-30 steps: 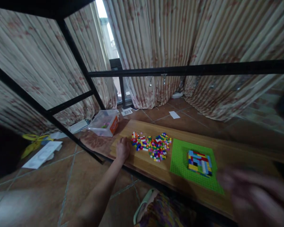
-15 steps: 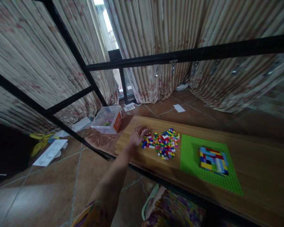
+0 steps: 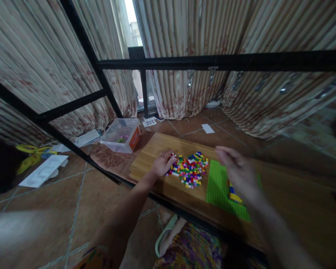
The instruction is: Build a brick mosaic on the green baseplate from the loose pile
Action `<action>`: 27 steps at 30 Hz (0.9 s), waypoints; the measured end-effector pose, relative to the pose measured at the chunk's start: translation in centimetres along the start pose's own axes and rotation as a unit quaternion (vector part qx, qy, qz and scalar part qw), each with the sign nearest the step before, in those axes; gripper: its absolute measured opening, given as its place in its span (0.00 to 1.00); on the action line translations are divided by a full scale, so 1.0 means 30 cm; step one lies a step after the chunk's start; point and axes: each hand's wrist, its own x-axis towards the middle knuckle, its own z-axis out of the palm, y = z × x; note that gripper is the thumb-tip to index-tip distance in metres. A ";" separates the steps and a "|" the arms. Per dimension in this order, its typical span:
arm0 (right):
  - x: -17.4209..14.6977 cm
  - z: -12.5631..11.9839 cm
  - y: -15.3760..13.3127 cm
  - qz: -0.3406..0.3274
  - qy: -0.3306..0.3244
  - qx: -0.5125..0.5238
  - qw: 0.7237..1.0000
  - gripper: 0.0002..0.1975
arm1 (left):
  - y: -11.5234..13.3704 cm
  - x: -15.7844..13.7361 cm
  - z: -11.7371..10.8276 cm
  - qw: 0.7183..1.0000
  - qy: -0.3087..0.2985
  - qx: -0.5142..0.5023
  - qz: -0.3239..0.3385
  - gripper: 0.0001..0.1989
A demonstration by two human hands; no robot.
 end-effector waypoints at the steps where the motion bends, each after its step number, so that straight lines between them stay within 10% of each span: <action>1: 0.027 0.022 0.022 0.004 -0.014 -0.032 0.999 0.22 | -0.001 -0.002 0.001 1.000 0.006 -0.004 -0.004 0.20; 10: 0.122 0.244 0.236 -0.018 -0.132 -0.205 0.970 0.25 | -0.026 0.011 0.011 0.999 0.008 0.034 0.000 0.23; 27: 0.053 0.320 0.149 -0.118 -0.258 -0.178 0.942 0.21 | -0.028 0.012 0.013 0.997 -0.032 0.057 0.041 0.26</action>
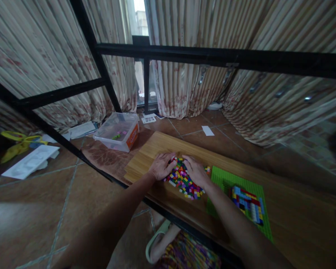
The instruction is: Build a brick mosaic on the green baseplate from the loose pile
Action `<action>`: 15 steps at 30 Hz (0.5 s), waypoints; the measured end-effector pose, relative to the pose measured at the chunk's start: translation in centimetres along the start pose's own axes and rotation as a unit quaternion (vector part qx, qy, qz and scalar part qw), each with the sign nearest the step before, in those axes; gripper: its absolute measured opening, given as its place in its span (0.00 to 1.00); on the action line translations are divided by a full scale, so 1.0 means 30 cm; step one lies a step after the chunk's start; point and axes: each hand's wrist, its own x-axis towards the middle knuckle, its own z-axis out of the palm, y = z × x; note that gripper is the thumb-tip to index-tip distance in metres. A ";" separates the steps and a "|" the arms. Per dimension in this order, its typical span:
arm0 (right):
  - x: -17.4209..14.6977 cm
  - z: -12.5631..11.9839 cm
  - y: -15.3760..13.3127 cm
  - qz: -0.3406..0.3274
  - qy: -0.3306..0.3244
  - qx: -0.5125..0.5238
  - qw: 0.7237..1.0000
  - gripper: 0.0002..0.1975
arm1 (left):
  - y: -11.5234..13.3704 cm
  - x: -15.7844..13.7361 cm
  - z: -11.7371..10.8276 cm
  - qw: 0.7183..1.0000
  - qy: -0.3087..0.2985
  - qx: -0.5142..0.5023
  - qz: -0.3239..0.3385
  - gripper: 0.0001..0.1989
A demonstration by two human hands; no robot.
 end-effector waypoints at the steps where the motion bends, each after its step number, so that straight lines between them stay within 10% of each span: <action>1: 0.008 -0.001 -0.003 0.006 0.001 -0.005 1.000 0.20 | -0.001 0.000 0.000 1.000 0.002 -0.006 -0.002 0.26; 15: 0.104 0.013 -0.030 0.049 -0.045 -0.104 0.992 0.10 | -0.011 -0.001 0.011 0.996 0.048 -0.063 -0.037 0.24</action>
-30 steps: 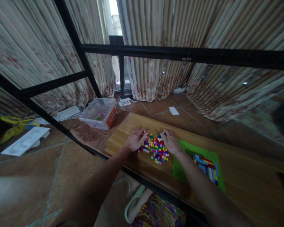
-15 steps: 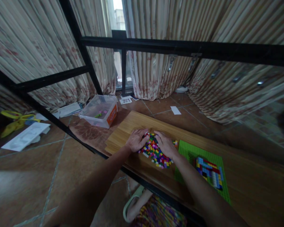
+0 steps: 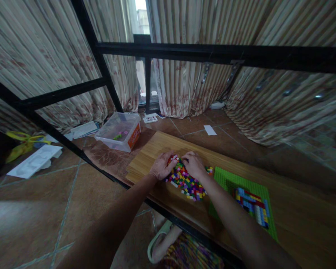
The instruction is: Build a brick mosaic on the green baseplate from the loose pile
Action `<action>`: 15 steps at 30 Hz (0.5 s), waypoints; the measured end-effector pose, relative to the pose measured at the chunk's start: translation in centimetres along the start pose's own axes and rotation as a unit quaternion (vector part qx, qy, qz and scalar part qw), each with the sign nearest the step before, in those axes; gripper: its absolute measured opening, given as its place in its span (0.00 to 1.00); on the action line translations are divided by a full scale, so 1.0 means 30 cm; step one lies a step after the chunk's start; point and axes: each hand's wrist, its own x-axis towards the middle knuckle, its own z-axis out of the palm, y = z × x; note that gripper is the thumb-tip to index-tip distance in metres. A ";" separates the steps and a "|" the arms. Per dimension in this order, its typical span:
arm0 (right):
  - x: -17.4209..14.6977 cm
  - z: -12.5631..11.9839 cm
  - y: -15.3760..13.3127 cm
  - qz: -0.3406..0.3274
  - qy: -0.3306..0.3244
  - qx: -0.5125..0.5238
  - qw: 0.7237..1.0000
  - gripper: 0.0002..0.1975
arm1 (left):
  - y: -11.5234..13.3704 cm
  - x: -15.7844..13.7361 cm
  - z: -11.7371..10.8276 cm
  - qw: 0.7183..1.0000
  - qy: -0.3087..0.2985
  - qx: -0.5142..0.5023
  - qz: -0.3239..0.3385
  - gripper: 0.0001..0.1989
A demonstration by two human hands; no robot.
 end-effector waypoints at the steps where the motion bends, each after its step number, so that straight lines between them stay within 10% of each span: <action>1: -0.002 0.001 -0.002 0.003 0.004 0.009 1.000 0.09 | -0.001 0.000 0.000 1.000 0.001 -0.001 -0.002 0.24; 10: -0.071 -0.073 -0.089 0.016 0.103 0.099 0.990 0.07 | -0.001 0.007 -0.010 1.000 0.010 -0.014 -0.025 0.22; 15: -0.280 -0.121 -0.179 0.062 0.180 0.378 0.906 0.10 | -0.019 0.023 -0.007 1.000 0.004 -0.003 -0.026 0.25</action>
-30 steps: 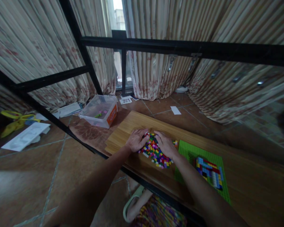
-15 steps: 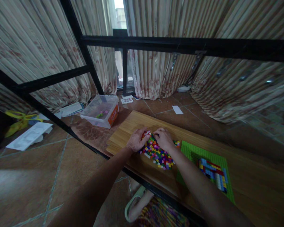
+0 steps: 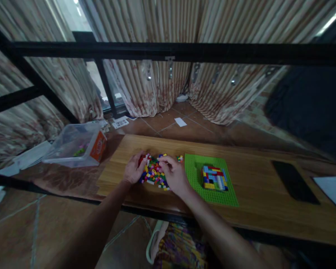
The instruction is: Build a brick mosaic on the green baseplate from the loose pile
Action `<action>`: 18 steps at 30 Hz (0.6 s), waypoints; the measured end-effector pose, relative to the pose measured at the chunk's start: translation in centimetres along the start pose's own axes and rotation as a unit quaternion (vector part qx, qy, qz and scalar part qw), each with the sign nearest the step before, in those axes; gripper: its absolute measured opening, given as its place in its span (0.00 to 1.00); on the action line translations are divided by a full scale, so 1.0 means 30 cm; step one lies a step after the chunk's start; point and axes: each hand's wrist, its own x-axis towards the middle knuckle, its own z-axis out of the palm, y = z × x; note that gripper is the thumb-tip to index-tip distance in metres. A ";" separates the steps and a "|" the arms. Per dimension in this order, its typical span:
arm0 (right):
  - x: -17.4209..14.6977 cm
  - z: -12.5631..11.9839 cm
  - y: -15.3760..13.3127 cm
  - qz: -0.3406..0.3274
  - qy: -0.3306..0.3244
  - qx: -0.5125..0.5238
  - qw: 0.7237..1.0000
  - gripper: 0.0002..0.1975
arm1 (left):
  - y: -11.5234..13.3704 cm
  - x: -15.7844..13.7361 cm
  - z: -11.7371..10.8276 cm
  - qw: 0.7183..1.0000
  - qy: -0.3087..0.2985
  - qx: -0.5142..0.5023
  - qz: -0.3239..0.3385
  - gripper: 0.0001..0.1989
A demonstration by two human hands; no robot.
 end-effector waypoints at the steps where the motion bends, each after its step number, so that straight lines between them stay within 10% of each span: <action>1: -0.054 -0.011 -0.010 0.038 -0.004 0.065 0.997 0.11 | -0.004 0.003 0.001 1.000 -0.003 0.003 0.002 0.26; 8: -0.358 -0.184 0.011 0.252 0.109 0.274 0.922 0.16 | -0.014 0.014 0.006 1.000 0.001 0.021 0.009 0.27; 18: -0.492 -0.508 0.099 0.283 0.287 0.222 0.888 0.22 | -0.002 0.024 -0.005 1.000 -0.017 0.024 0.006 0.28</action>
